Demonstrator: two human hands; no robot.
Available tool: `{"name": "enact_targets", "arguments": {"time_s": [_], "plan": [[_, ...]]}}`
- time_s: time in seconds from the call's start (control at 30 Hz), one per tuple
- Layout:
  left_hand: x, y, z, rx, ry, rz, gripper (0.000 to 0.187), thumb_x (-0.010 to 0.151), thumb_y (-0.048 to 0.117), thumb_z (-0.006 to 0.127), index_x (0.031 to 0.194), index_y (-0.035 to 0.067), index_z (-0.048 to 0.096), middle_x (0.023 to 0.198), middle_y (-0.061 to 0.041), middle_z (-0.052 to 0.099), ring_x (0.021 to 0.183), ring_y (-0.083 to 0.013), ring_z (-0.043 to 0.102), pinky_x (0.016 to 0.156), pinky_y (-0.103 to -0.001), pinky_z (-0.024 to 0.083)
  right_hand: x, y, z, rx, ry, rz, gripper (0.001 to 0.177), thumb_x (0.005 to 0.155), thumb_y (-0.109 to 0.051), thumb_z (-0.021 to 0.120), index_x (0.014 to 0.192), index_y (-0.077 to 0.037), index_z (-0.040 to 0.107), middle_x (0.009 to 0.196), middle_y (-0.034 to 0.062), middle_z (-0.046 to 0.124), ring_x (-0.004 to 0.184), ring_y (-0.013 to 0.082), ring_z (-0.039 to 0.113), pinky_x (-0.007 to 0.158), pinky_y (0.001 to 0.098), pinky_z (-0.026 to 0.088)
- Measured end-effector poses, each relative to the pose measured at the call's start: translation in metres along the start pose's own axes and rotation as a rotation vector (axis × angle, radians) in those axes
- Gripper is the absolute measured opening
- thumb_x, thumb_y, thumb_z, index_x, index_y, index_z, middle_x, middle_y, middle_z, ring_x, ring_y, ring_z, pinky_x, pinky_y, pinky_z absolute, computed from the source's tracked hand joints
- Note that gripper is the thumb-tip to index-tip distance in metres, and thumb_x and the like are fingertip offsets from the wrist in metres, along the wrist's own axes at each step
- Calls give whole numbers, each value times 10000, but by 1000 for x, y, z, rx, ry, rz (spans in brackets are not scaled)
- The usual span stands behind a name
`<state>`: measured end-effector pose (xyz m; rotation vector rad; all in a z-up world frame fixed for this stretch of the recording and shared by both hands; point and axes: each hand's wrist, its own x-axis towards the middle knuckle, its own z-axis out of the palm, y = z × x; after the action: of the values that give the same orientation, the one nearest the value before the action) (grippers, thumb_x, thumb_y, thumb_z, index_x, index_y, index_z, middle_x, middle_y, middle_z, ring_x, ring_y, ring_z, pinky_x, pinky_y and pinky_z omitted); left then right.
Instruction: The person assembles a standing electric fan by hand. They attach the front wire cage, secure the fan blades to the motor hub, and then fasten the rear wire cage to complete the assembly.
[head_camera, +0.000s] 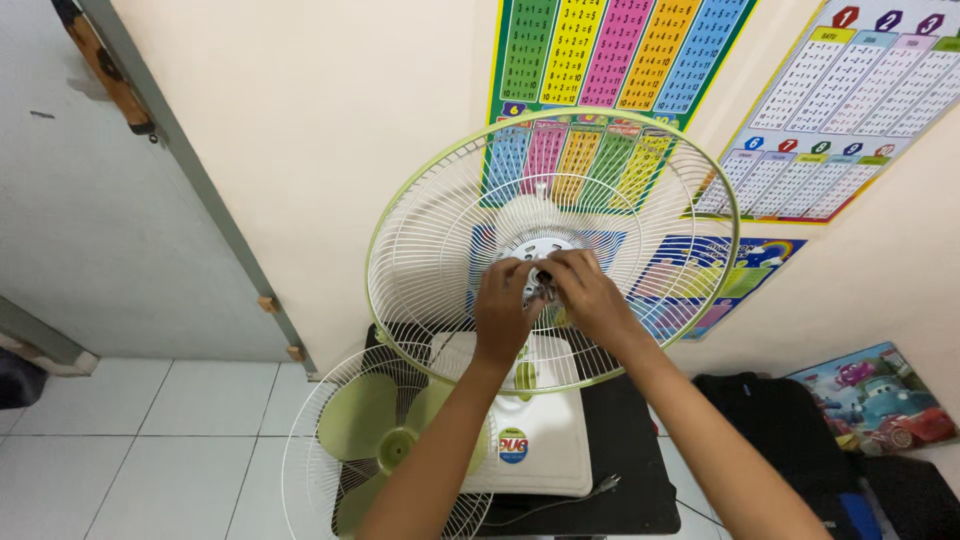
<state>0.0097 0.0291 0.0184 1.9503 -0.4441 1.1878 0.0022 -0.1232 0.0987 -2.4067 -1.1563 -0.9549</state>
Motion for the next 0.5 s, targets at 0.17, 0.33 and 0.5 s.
{"name": "enact_targets", "arguments": {"time_s": [0.17,0.33,0.5], "plan": [[7,-9,4,61,-7,95,607,684,185,885,1209,74,602,1108,-86,593,1045,-293,600,900,-418,513,-4,12,1,-8,20,-22,501,833,37,713,1311,-44,587,1052,139,592,972,347,604,821,436,536],[15,-19,-2,118,-157,207,567,781,247,869,1238,41,603,999,-103,569,972,-303,604,854,-444,505,-14,13,12,20,72,46,574,795,5,796,1336,-34,609,1004,120,605,910,303,612,799,410,543],[31,-22,-13,-19,-245,318,521,794,112,781,1273,45,587,1102,-111,619,1047,-301,630,921,-412,521,-27,12,39,126,184,206,721,631,-69,890,1292,12,613,965,144,593,817,268,627,710,372,562]]}}
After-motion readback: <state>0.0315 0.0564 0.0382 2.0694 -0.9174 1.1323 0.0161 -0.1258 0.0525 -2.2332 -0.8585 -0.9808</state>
